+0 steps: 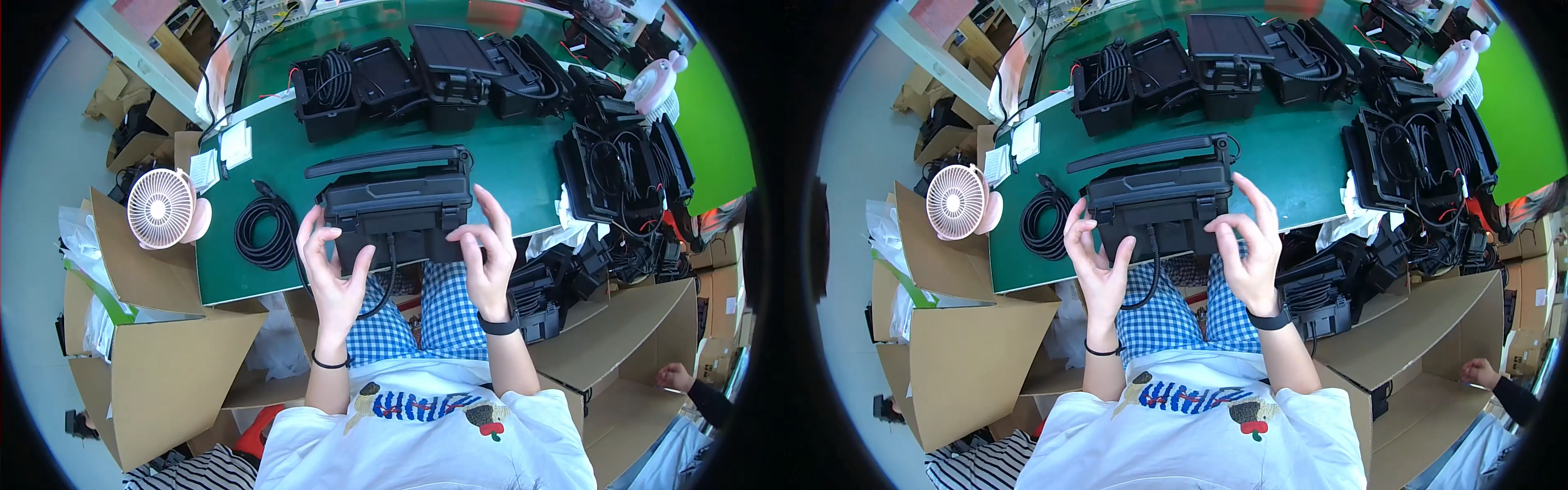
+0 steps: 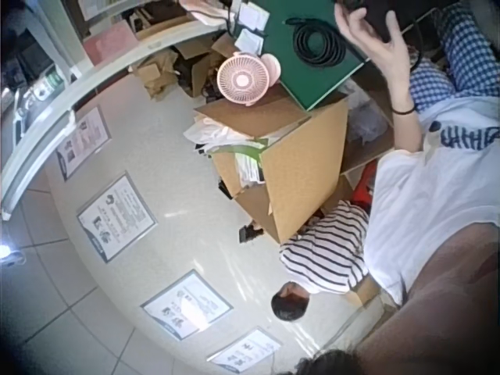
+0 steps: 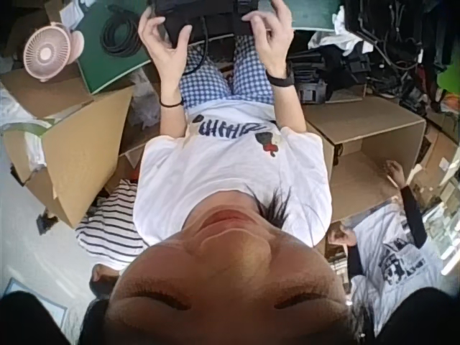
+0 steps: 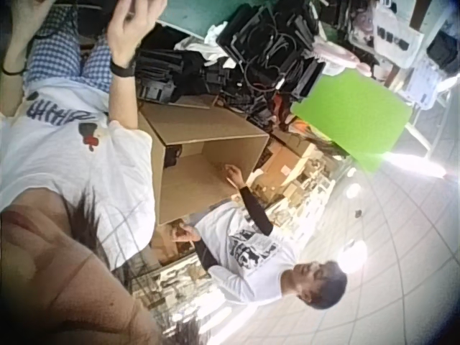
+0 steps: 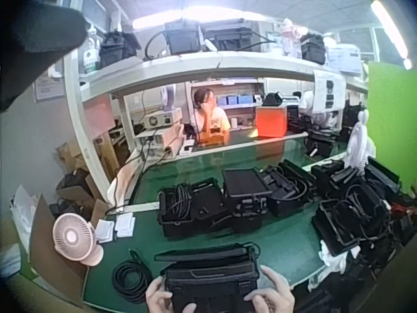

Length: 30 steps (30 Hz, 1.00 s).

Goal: Assembling components into plastic enclosures and packing them into a larger box in an electronics workshop.

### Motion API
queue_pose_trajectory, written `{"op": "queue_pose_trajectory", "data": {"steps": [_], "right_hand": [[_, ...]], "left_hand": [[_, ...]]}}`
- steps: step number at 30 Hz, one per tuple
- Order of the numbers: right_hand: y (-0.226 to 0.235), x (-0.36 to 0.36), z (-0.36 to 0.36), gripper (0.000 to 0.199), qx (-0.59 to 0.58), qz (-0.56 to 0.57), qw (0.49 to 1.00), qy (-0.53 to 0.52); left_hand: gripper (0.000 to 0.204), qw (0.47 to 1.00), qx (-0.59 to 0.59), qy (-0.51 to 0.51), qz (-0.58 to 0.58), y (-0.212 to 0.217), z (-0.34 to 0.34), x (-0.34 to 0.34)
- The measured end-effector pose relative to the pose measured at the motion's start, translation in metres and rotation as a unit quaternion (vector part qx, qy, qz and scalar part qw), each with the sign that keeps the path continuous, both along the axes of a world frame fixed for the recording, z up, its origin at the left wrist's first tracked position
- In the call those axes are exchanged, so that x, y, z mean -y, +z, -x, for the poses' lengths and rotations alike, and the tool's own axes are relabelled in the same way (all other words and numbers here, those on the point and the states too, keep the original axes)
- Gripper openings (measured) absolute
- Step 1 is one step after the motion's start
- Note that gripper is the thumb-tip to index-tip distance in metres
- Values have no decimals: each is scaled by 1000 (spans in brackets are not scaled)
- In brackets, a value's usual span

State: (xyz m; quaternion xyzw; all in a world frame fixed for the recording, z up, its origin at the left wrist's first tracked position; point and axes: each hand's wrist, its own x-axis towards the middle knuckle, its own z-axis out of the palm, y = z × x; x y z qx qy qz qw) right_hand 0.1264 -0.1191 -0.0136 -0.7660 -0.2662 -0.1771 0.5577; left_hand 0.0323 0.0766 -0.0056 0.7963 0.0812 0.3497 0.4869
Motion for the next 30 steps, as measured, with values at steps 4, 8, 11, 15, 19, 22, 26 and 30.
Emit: {"op": "queue_pose_trajectory", "data": {"steps": [4, 8, 11, 15, 19, 22, 26, 30], "right_hand": [[3, -7, -2, 13, -49, -83, 995, 37], [4, -10, -2, 22, -17, -3, 1000, -21], [8, -3, -4, 19, -92, -43, 994, 29], [12, -3, -6, 29, -132, -77, 980, 125], [12, -13, -6, 37, -103, -59, 987, 105], [9, -19, -6, 43, -156, -185, 963, 117], [5, -23, -16, 32, -125, -191, 967, 114], [6, -30, -14, 29, -148, -227, 958, 93]], "left_hand": [[62, 1000, -13, 8, 1, 3, -1, 0], [61, 1000, -16, 12, -7, 3, -1, 1], [61, 1000, -6, 8, -9, 2, -1, 2], [60, 1000, -4, 5, -6, 1, -1, 1], [62, 1000, -19, -1, 10, 1, -3, -2], [62, 999, -26, -4, 19, 0, -3, -4], [61, 999, -20, -2, 30, -2, -5, -3], [60, 998, -8, -2, 55, -4, -11, -2]]}}
